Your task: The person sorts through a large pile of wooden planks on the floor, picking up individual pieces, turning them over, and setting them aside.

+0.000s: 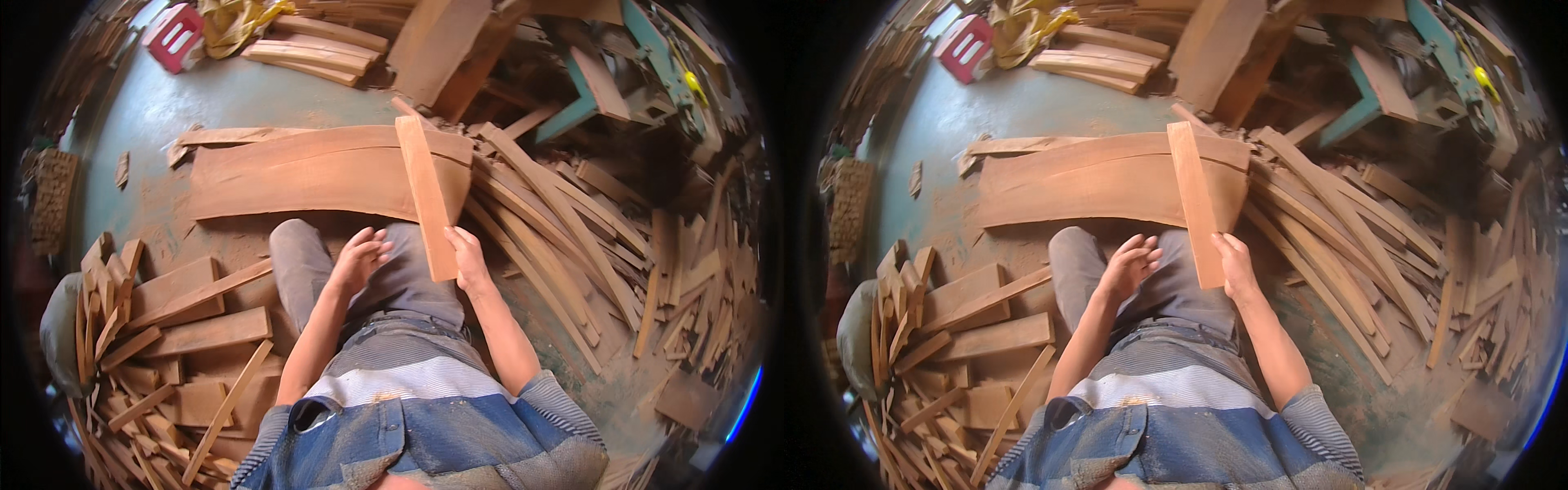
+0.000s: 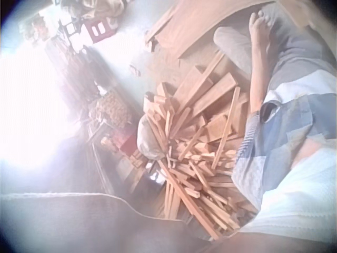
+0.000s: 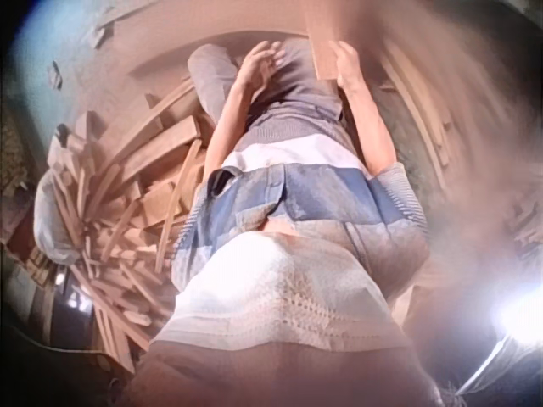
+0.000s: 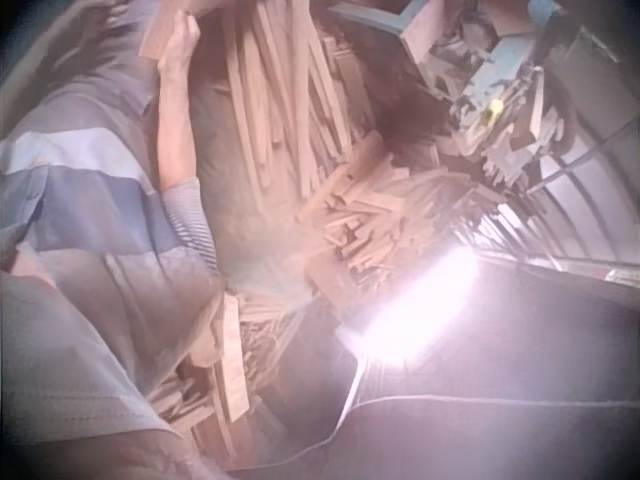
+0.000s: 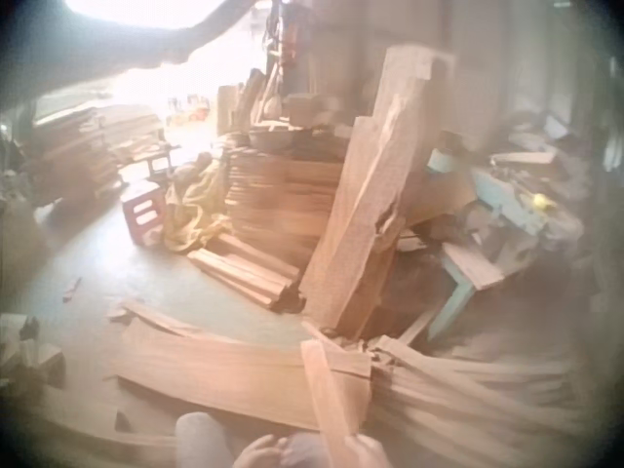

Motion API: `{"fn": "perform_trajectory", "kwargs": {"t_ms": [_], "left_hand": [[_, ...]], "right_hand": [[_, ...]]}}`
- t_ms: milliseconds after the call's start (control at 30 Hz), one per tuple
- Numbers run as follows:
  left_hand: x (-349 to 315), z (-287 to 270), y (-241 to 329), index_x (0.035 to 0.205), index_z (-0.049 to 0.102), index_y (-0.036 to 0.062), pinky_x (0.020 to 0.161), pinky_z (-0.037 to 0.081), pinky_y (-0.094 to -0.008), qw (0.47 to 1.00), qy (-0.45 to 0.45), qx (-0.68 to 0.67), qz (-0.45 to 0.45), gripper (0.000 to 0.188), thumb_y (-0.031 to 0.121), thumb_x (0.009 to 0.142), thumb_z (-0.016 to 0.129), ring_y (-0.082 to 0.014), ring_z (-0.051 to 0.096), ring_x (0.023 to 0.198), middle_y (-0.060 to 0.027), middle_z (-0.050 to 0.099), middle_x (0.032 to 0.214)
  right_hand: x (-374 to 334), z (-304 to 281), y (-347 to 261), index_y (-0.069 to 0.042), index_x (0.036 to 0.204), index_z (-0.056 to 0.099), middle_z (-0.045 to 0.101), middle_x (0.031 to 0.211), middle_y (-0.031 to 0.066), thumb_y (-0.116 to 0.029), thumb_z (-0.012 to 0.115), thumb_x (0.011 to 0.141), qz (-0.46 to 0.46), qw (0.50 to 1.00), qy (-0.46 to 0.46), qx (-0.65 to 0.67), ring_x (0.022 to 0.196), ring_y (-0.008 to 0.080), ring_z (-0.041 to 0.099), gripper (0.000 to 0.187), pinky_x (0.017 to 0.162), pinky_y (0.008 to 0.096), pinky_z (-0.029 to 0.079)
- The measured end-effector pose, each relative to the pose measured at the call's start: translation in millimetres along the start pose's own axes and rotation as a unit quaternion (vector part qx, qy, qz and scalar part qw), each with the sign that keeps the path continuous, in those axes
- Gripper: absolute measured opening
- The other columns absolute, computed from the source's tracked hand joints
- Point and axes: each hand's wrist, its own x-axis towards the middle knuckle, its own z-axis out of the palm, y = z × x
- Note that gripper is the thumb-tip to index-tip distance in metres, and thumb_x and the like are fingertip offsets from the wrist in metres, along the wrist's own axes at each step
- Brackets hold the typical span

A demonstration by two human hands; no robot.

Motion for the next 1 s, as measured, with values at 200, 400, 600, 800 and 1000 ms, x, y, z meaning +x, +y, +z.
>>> {"fn": "perform_trajectory", "kwargs": {"t_ms": [200, 400, 600, 800, 1000], "left_hand": [[0, -54, -22, 0.104, 0.055, 0.0164, 0.094, 0.053, -0.0418, 0.987, 0.1, -0.124, 0.017, 0.02, 0.013, 0.09, 0.068, -0.0267, 0.06, 0.119, -0.0048, 0.063, 0.12], [10, -65, -26, 0.109, 0.052, 0.0156, 0.088, 0.057, -0.0408, 0.991, 0.077, -0.101, 0.035, 0.018, 0.017, 0.095, 0.064, -0.0251, 0.066, 0.106, -0.0043, 0.065, 0.118], [14, -51, -30, 0.123, 0.049, 0.0114, 0.09, 0.055, -0.0413, 0.988, 0.104, -0.11, 0.037, 0.029, 0.022, 0.099, 0.06, -0.0268, 0.065, 0.107, -0.0066, 0.062, 0.124], [3, -49, -30, 0.115, 0.047, 0.011, 0.081, 0.058, -0.0374, 0.986, 0.078, -0.132, 0.063, 0.025, 0.007, 0.094, 0.061, -0.0224, 0.068, 0.097, -0.0079, 0.059, 0.116], [-30, -35, -41, 0.108, 0.051, 0.0087, 0.078, 0.059, -0.032, 0.984, 0.118, -0.102, 0.082, 0.014, 0.004, 0.096, 0.056, -0.0199, 0.069, 0.097, -0.0089, 0.056, 0.124]], "right_hand": [[6, -74, 10, -0.002, 0.11, 0.068, 0.07, 0.104, 0.0041, -0.024, 0.065, 0.096, -0.071, 0.982, 0.171, 0.03, 0.097, 0.0143, 0.065, 0.027, 0.088, 0.0307, 0.05], [4, -196, -107, 0.004, 0.126, 0.058, 0.068, 0.116, 0.0155, -0.03, 0.062, 0.097, -0.148, 0.926, 0.335, 0.095, 0.103, 0.0275, 0.068, 0.045, 0.087, 0.0406, 0.055], [28, -372, -202, -0.008, 0.095, 0.056, 0.058, 0.08, 0.0061, -0.036, 0.066, 0.095, -0.149, 0.905, 0.394, -0.059, 0.062, 0.0158, 0.054, 0.03, 0.05, 0.0309, 0.043], [159, -173, -109, -0.002, 0.123, 0.063, 0.064, 0.087, 0.0056, -0.02, 0.061, 0.097, -0.135, 0.927, 0.116, -0.33, 0.07, 0.0133, 0.059, 0.032, 0.059, 0.0276, 0.047], [280, 29, -73, -0.001, 0.12, 0.066, 0.068, 0.113, 0.024, -0.032, 0.073, 0.082, -0.384, 0.631, -0.044, -0.673, 0.108, 0.0409, 0.062, 0.049, 0.095, 0.0472, 0.05]]}}
